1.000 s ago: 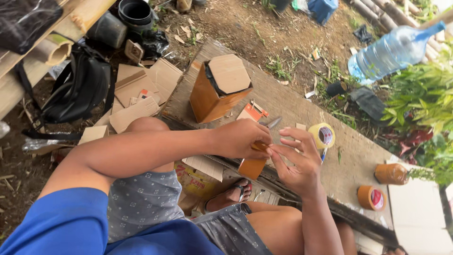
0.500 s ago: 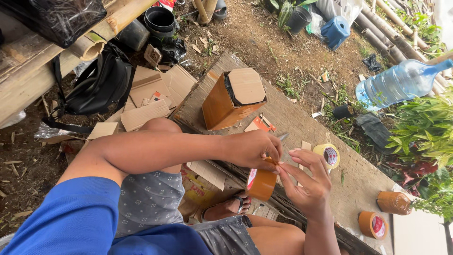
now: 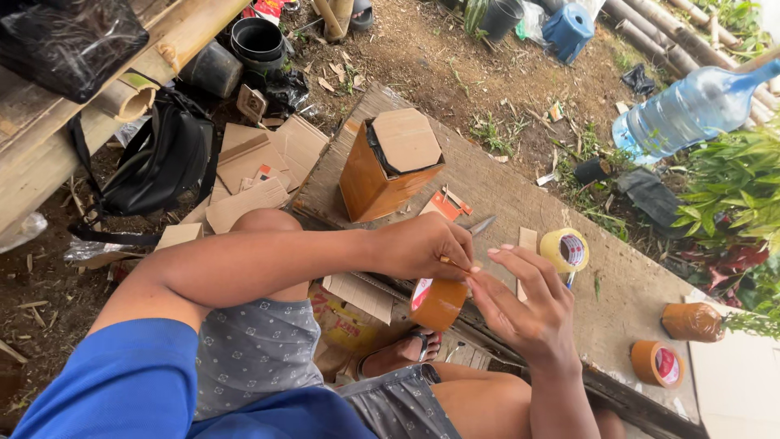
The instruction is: The person cuts a piece of cardboard with scissors, folds it into a box shape, and secures the edges with brown packing tape. The person repeatedly applies tape to reinforce the box structure.
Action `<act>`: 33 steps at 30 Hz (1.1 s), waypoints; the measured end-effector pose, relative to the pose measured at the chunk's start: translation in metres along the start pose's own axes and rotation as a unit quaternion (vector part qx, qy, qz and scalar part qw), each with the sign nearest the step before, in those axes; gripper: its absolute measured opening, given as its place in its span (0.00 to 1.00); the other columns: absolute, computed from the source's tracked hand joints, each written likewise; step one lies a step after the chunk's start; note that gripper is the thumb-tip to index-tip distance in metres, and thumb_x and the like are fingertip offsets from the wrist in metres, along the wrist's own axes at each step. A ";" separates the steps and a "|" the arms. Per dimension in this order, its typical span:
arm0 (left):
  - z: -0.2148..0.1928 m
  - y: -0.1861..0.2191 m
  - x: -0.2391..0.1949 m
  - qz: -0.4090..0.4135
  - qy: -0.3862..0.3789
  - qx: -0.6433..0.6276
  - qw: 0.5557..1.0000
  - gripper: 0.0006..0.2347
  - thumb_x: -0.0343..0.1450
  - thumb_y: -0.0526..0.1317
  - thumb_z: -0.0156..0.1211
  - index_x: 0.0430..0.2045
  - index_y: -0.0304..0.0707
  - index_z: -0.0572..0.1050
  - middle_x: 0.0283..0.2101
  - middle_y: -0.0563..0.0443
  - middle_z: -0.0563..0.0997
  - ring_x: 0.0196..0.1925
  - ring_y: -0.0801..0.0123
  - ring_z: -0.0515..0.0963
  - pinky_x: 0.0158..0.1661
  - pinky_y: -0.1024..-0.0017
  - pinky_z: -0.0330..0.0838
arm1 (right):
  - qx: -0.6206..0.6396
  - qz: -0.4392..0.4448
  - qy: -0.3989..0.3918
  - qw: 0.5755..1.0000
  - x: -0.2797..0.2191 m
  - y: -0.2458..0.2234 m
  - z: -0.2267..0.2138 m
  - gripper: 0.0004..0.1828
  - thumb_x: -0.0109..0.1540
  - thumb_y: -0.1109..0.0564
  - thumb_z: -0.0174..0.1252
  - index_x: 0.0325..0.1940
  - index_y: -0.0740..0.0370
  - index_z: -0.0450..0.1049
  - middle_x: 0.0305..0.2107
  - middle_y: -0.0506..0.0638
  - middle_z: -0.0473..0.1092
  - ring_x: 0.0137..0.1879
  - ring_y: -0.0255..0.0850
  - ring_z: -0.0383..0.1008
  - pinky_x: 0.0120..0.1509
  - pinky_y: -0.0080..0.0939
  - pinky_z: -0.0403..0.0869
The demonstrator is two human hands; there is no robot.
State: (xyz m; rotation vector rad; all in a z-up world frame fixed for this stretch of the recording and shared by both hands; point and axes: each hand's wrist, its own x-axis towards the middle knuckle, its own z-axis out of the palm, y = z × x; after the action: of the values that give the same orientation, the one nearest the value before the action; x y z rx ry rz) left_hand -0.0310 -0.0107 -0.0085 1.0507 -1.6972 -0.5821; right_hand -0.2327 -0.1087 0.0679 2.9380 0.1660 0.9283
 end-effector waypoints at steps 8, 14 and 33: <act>-0.008 0.017 0.003 0.041 0.088 -0.003 0.995 0.06 0.71 0.36 0.69 0.39 0.37 0.84 0.41 0.51 0.84 0.44 0.69 0.84 0.45 0.72 0.78 | 0.129 0.109 0.131 0.977 -0.012 0.016 0.000 0.32 0.63 0.35 0.60 0.48 0.71 0.69 0.44 0.57 0.71 0.52 0.48 0.72 0.58 0.48 0.73; -0.011 0.019 0.004 0.039 0.098 -0.017 0.994 0.07 0.71 0.38 0.69 0.41 0.38 0.84 0.42 0.51 0.82 0.44 0.71 0.83 0.44 0.73 0.78 | 0.164 0.181 0.062 0.968 -0.025 0.021 0.012 0.15 0.66 0.48 0.60 0.41 0.64 0.75 0.36 0.53 0.74 0.43 0.44 0.76 0.51 0.39 0.73; -0.056 0.075 0.068 0.160 0.230 0.153 0.948 0.04 0.74 0.38 0.69 0.34 0.37 0.84 0.33 0.52 0.78 0.31 0.75 0.79 0.29 0.75 0.78 | 0.332 0.128 0.254 0.900 -0.021 0.002 0.030 0.27 0.61 0.49 0.63 0.56 0.72 0.68 0.49 0.59 0.70 0.60 0.44 0.71 0.66 0.47 0.71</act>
State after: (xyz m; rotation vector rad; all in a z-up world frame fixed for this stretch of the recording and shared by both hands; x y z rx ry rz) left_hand -0.0138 -0.0259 0.1052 0.9984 -1.5156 0.1386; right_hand -0.2325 -0.1142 0.0314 3.2546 0.1382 2.0341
